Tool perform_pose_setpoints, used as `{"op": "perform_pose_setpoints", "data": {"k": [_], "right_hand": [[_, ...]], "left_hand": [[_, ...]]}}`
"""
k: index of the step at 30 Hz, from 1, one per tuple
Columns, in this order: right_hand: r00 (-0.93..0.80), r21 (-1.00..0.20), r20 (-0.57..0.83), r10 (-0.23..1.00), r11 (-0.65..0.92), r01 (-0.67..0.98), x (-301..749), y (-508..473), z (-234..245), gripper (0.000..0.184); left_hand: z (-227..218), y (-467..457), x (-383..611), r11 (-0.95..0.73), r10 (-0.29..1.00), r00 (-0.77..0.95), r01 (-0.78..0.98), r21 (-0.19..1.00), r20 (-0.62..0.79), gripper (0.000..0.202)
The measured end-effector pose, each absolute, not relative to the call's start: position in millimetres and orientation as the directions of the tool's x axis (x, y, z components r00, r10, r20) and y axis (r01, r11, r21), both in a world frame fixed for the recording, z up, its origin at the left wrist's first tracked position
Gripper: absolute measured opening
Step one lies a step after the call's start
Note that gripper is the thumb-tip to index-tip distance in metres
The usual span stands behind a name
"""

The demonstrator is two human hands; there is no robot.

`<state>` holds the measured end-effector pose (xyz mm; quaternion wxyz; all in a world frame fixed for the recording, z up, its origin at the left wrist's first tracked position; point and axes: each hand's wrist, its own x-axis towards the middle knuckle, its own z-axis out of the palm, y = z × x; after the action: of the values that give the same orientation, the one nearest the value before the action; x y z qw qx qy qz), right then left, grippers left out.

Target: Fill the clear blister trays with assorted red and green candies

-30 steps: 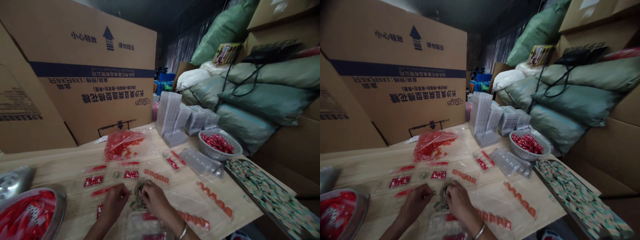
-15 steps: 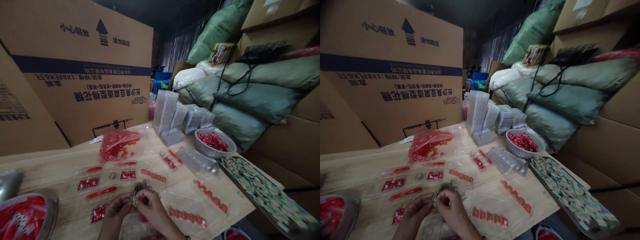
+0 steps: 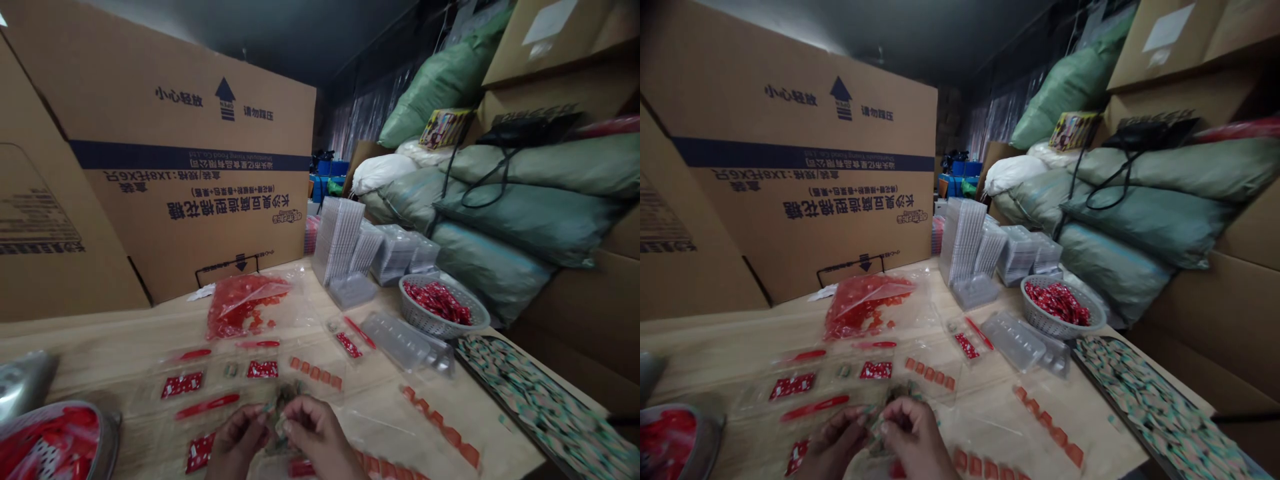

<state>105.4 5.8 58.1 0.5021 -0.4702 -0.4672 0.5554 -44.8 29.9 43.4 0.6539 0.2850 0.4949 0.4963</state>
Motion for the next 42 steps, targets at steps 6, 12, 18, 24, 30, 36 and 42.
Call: {"op": "perform_pose_setpoints", "data": {"k": [6, 12, 18, 24, 30, 36, 42], "right_hand": [[0.074, -0.992, 0.003, 0.997, 0.013, -0.129, 87, 8, 37, 0.038], [0.144, -0.991, 0.135, 0.980, 0.130, 0.039, 90, 2, 50, 0.026], [0.037, -0.992, 0.074, 0.997, 0.070, 0.109, 106, 0, 74, 0.021], [0.030, -0.972, 0.095, 0.995, 0.086, 0.218, 94, -4, 70, 0.009], [0.058, -0.858, 0.062, 0.996, 0.023, 0.513, 138, 5, 65, 0.020], [0.147, -0.614, -0.008, 0.989, -0.121, 0.780, 179, 5, 52, 0.023], [0.164, -0.489, -0.073, 0.984, -0.178, 0.854, 158, 13, 38, 0.028]], "left_hand": [[47, 21, -38, 0.191, 0.982, 0.072, -0.297, 0.936, -0.177, 0.036], [57, 15, -37, 0.183, 0.983, 0.074, -0.233, 0.955, -0.170, 0.038], [67, 9, -36, 0.188, 0.980, -0.016, -0.234, 0.954, -0.198, 0.032], [57, 11, -40, 0.171, 0.985, 0.040, -0.227, 0.959, -0.167, 0.028], [42, 17, -60, 0.248, 0.969, 0.048, -0.167, 0.954, -0.244, 0.037], [46, 18, -68, 0.275, 0.961, 0.045, -0.065, 0.959, -0.272, 0.038], [47, 11, -56, 0.266, 0.964, 0.014, -0.125, 0.956, -0.266, 0.032]]}}
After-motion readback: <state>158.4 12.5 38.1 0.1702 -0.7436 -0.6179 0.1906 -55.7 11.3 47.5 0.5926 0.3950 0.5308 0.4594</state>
